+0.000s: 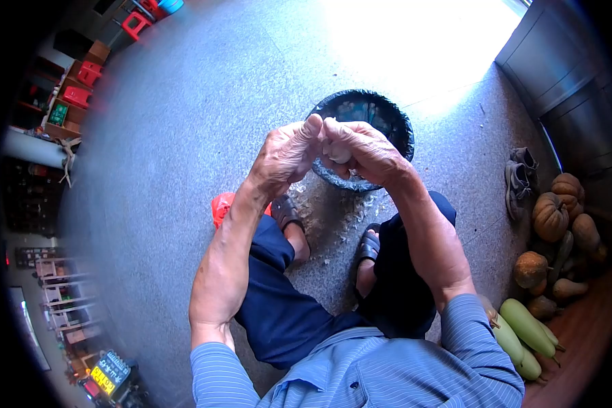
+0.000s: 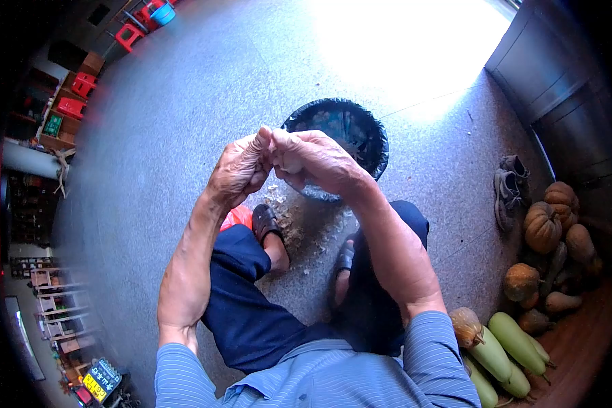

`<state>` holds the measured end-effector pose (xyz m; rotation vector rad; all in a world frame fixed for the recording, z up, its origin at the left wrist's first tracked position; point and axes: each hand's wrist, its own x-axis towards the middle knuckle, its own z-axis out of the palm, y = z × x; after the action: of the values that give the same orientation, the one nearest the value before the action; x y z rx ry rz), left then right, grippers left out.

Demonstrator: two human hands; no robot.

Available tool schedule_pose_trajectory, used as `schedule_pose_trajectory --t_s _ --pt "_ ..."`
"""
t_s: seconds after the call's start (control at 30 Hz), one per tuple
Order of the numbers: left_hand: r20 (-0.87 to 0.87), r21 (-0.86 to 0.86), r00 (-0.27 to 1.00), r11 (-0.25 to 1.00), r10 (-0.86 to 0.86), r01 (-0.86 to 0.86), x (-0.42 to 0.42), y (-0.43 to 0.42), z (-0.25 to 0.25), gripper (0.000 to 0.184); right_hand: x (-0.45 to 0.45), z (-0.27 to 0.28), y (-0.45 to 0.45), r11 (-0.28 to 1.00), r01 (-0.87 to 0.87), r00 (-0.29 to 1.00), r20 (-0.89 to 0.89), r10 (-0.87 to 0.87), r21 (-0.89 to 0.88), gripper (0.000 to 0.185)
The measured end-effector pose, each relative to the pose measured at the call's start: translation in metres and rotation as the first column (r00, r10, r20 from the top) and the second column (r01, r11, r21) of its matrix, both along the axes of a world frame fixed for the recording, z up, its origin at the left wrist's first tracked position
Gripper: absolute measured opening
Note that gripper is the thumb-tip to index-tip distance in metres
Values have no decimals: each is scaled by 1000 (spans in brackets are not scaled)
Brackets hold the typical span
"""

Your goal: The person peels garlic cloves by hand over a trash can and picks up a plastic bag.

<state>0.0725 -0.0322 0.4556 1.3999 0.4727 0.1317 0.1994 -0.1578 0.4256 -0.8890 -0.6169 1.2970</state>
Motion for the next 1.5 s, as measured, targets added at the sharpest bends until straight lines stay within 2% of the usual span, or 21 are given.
schedule_pose_trajectory --t_s 0.13,0.23,0.27,0.4,0.47,0.53,0.63,0.7,0.73,0.83,0.87,0.93,0.97,1.03,1.1,1.17,1.2,1.27,1.3,1.4,1.5 --pt "-49 -23 993 994 -106 104 -4 3 5 56 5 -5 -2 995 -96 994 61 93 36 36" --pt "-149 58 976 984 -160 170 -7 8 4 57 -1 0 -5 997 -73 995 68 74 -25 34" --pt "-156 53 973 982 -173 183 -10 10 7 55 -2 -9 -4 995 -93 995 24 93 21 30" --pt "-90 48 988 991 -122 127 -11 7 5 45 -10 0 -9 994 -102 985 -143 96 -38 28" --pt "-34 43 993 992 -113 115 -11 4 11 40 -11 -3 -8 987 -162 955 -254 154 -12 28" --pt "35 239 987 960 -158 146 -12 6 10 38 -15 -8 -6 981 -193 923 -335 192 32 29" --pt "19 114 988 982 -154 151 -17 5 16 37 -22 -7 -6 972 -222 884 -404 236 82 32" --pt "29 96 989 985 -144 141 -22 7 12 37 -24 -8 -5 968 -214 884 -394 250 133 35" --pt "54 83 995 993 -84 79 -21 2 12 38 -25 -9 -4 967 -213 882 -400 251 137 35" --pt "35 149 994 984 -102 95 -26 6 16 37 -27 -8 -2 963 -207 879 -399 261 174 35" --pt "76 147 996 989 -46 34 -24 4 13 38 -27 -5 -1 960 -206 879 -394 267 192 35" --pt "158 139 986 987 63 -85 -20 -3 5 39 -27 1 2 988 -94 967 -224 120 126 34" --pt "93 109 991 988 97 -107 -21 -3 7 39 -27 3 4 994 -32 990 -131 45 103 33" --pt "-34 55 987 986 158 -156 -24 -2 14 39 -22 1 3 997 -12 998 62 7 81 34" --pt "-17 58 985 984 172 -171 -26 -3 15 44 -22 2 1 997 58 978 197 -68 59 35" --pt "-15 85 983 979 185 -183 -28 -5 20 45 -20 -2 0 997 26 987 157 -38 75 35" --pt "-11 83 993 990 118 -117 -31 -3 17 44 -20 -3 0 996 9 990 137 -21 84 35" --pt "127 24 989 996 81 -85 -27 -8 6 37 -23 0 -1 991 -4 997 82 -7 135 40" --pt "195 -3 979 998 65 -65 -25 -10 6 34 -23 4 0 995 -19 999 42 15 99 42" --pt "166 93 985 993 55 -71 -30 -8 13 29 -23 9 3 998 -56 996 -66 57 17 47" --pt "198 32 972 990 127 -136 -27 -11 5 30 -24 6 3 997 -72 986 -152 67 -28 48"
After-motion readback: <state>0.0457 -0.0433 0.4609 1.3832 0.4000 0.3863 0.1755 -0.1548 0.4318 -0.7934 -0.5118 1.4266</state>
